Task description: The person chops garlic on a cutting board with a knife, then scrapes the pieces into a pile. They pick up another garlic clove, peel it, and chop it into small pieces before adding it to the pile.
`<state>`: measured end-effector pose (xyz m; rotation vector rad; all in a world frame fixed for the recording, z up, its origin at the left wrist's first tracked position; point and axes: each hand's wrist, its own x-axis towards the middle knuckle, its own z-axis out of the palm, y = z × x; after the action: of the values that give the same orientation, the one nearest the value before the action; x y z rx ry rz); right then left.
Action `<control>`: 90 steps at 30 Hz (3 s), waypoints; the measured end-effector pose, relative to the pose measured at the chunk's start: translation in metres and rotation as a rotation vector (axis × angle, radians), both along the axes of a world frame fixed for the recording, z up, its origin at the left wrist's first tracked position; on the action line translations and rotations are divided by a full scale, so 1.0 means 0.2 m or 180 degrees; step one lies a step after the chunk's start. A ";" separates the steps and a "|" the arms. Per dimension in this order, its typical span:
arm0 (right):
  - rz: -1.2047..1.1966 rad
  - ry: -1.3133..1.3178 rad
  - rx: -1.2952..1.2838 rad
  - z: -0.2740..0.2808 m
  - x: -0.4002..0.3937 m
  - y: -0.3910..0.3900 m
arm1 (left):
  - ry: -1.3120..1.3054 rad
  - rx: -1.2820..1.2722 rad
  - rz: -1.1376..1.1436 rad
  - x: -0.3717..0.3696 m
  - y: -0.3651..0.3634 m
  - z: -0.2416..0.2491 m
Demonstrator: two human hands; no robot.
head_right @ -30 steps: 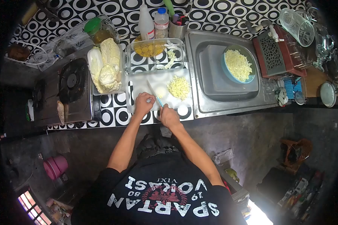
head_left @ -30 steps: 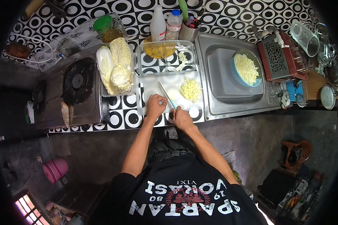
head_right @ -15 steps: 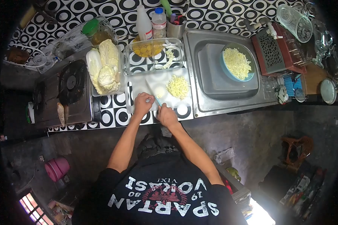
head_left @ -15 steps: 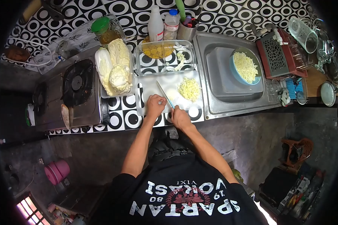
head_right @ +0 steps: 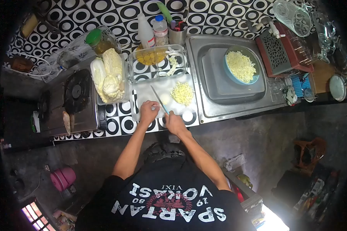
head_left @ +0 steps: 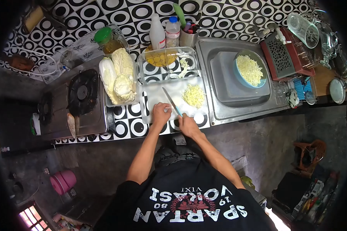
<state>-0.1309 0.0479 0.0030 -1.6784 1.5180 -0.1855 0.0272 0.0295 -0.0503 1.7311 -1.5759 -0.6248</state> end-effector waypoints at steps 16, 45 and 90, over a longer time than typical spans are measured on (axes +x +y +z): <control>-0.0788 -0.0592 0.0055 0.18 -0.40 0.25 | -0.0742 0.0682 0.0330 -0.29 -0.11 0.14; 0.0084 0.0205 0.0419 0.07 -0.40 0.19 | -0.0231 0.0033 -0.0216 -0.10 0.02 0.09; 0.0297 0.0596 0.0044 0.03 -0.07 -0.02 | 0.0727 0.0490 0.0360 -0.09 -0.05 0.03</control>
<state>-0.1456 0.0430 0.0089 -1.7918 1.5682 0.0328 0.0092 0.0202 -0.0438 1.7758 -1.2924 -0.8727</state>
